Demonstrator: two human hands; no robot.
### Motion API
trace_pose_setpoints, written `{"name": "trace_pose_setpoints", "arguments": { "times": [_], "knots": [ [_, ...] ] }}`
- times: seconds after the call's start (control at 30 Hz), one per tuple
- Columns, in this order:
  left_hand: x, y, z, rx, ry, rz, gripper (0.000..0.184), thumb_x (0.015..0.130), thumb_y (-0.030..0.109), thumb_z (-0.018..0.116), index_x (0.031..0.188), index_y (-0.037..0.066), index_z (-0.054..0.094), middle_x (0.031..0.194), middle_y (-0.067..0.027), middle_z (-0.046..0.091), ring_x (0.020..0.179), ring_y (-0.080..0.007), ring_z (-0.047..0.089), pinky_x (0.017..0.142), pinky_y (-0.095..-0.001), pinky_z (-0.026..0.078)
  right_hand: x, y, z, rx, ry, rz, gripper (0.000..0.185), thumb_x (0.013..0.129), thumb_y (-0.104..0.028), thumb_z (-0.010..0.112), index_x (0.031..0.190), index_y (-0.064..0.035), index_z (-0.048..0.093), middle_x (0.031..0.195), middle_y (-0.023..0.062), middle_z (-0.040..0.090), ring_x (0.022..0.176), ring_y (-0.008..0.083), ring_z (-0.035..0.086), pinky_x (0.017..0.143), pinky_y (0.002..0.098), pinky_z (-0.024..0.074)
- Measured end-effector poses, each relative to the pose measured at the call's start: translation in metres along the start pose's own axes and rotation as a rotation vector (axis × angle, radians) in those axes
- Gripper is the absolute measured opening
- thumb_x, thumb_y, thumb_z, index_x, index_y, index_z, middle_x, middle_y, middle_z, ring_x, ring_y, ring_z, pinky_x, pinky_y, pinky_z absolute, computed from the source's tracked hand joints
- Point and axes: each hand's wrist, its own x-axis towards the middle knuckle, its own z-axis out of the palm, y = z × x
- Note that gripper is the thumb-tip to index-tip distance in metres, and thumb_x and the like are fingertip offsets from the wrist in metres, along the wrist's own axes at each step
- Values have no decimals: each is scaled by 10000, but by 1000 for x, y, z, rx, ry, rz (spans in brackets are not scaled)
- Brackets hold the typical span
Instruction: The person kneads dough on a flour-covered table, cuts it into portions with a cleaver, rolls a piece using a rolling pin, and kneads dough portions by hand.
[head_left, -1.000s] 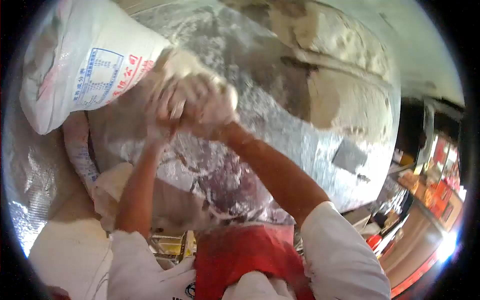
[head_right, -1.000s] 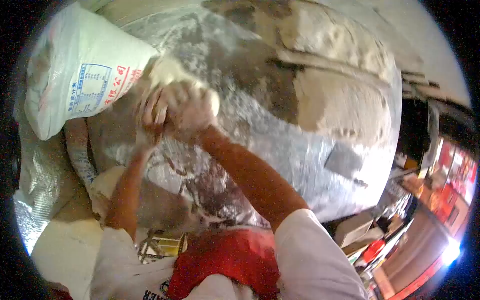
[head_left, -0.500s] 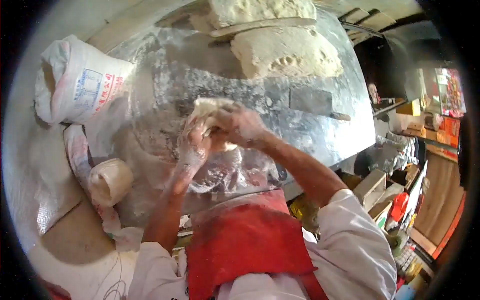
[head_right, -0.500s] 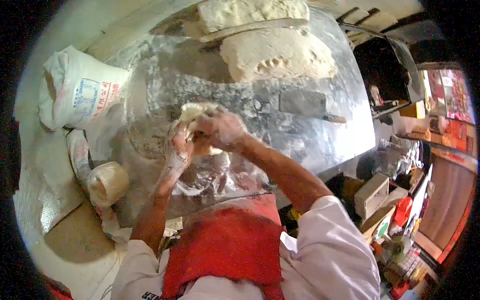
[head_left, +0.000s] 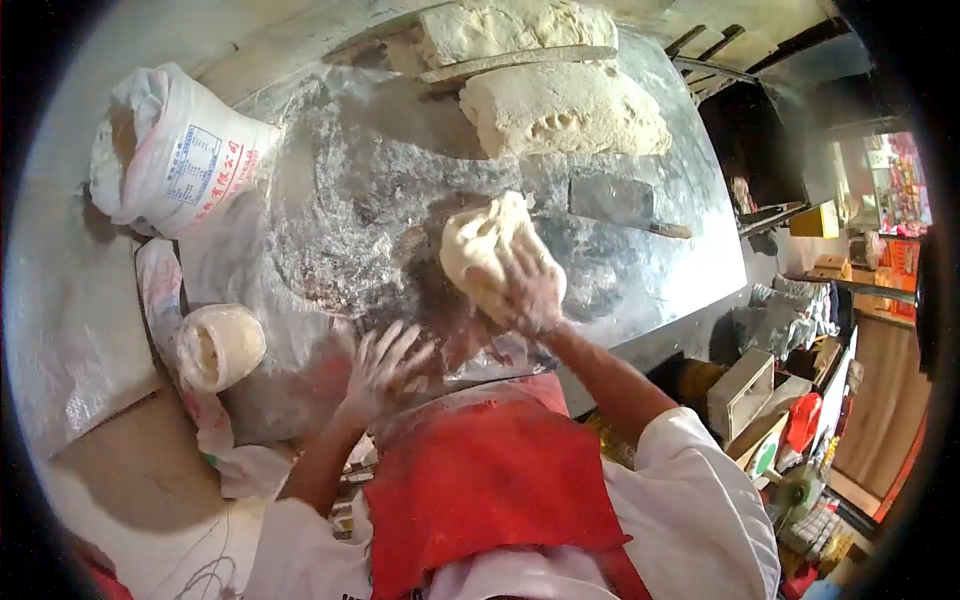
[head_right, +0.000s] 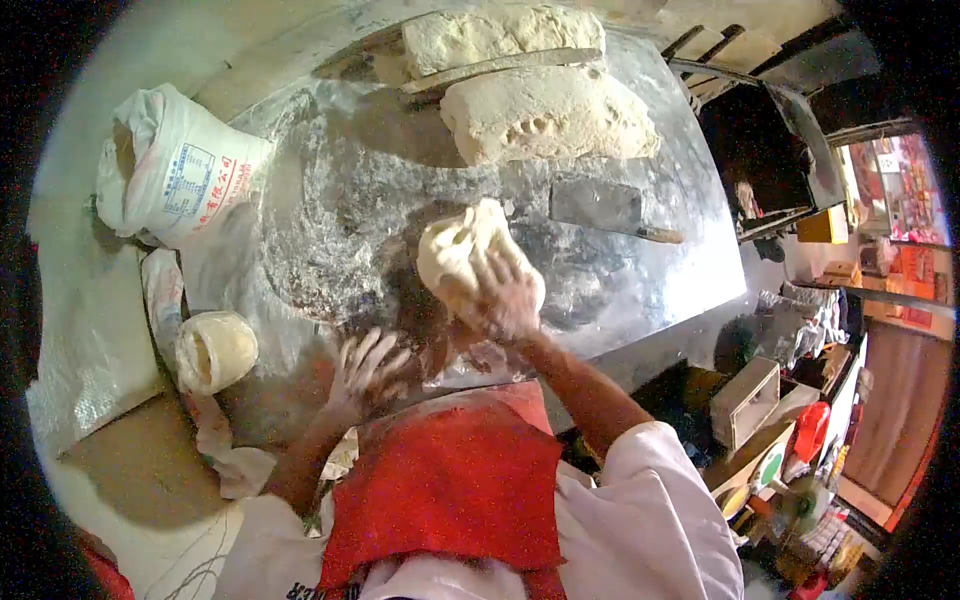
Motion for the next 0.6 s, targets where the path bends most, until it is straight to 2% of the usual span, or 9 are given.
{"name": "trace_pose_setpoints", "arguments": {
  "times": [0.1,0.13,0.2,0.27,0.33,0.47,0.5,0.57,0.6],
  "knots": [
    [-62,15,17,55,-156,-120,613,978,521,527,1489,185,483,1574,-80,389,1467,-318,320,1156,-553,257,-2,-60,-6,24,-177,120,824,872,-554,649,1546,-174,366,1547,182,373,1404,415,358,1038,658,326],
    [-62,9,24,56,-148,-119,613,978,521,527,1489,185,483,1574,-80,389,1467,-318,320,1156,-553,257,10,-70,0,64,-99,-54,798,882,-537,639,1539,-170,373,1522,185,395,1384,438,371,990,697,333],
    [-46,-8,42,183,46,-361,667,1014,547,406,1514,107,433,1577,-105,392,1468,-347,324,1167,-574,225,26,-88,25,76,-170,-128,738,911,-560,597,1497,-150,414,1459,175,442,1369,439,385,979,690,347],
    [-18,-32,49,141,316,-554,664,1033,474,406,1525,29,381,1573,-184,377,1462,-401,318,1174,-587,205,62,-128,-1,294,-221,-110,649,958,-605,504,1415,-145,490,1455,172,440,1372,456,372,1017,706,332],
    [-2,-68,52,34,369,-806,690,1025,466,445,1528,4,351,1546,-263,374,1446,-430,328,1170,-596,203,94,-145,22,315,-228,-137,643,938,-594,567,1412,-162,510,1531,163,383,1411,454,336,1063,696,308],
    [10,-106,53,37,512,-690,733,982,516,541,1537,66,377,1543,-267,373,1444,-421,335,1183,-578,210,117,-137,-17,414,-48,-172,616,920,-453,664,1467,-234,485,1581,154,344,1434,426,327,1107,655,301],
    [25,-87,26,33,517,-696,733,982,516,541,1537,66,377,1543,-267,373,1444,-421,335,1183,-578,210,117,-110,-28,236,11,-187,606,908,-394,679,1466,-251,490,1576,152,355,1438,403,330,1119,629,307],
    [65,-26,-60,68,152,-521,756,928,583,593,1533,162,423,1572,-173,377,1483,-381,283,1187,-604,189,104,-41,-63,-42,59,-111,549,874,-261,700,1403,-254,556,1558,140,386,1427,353,370,1133,570,329],
    [67,-28,-51,62,149,-522,756,928,583,593,1533,162,423,1572,-173,377,1483,-381,283,1187,-604,189,94,11,-64,-113,123,-41,529,863,-233,695,1378,-228,572,1526,148,423,1390,364,417,1110,553,354]
  ]
}}
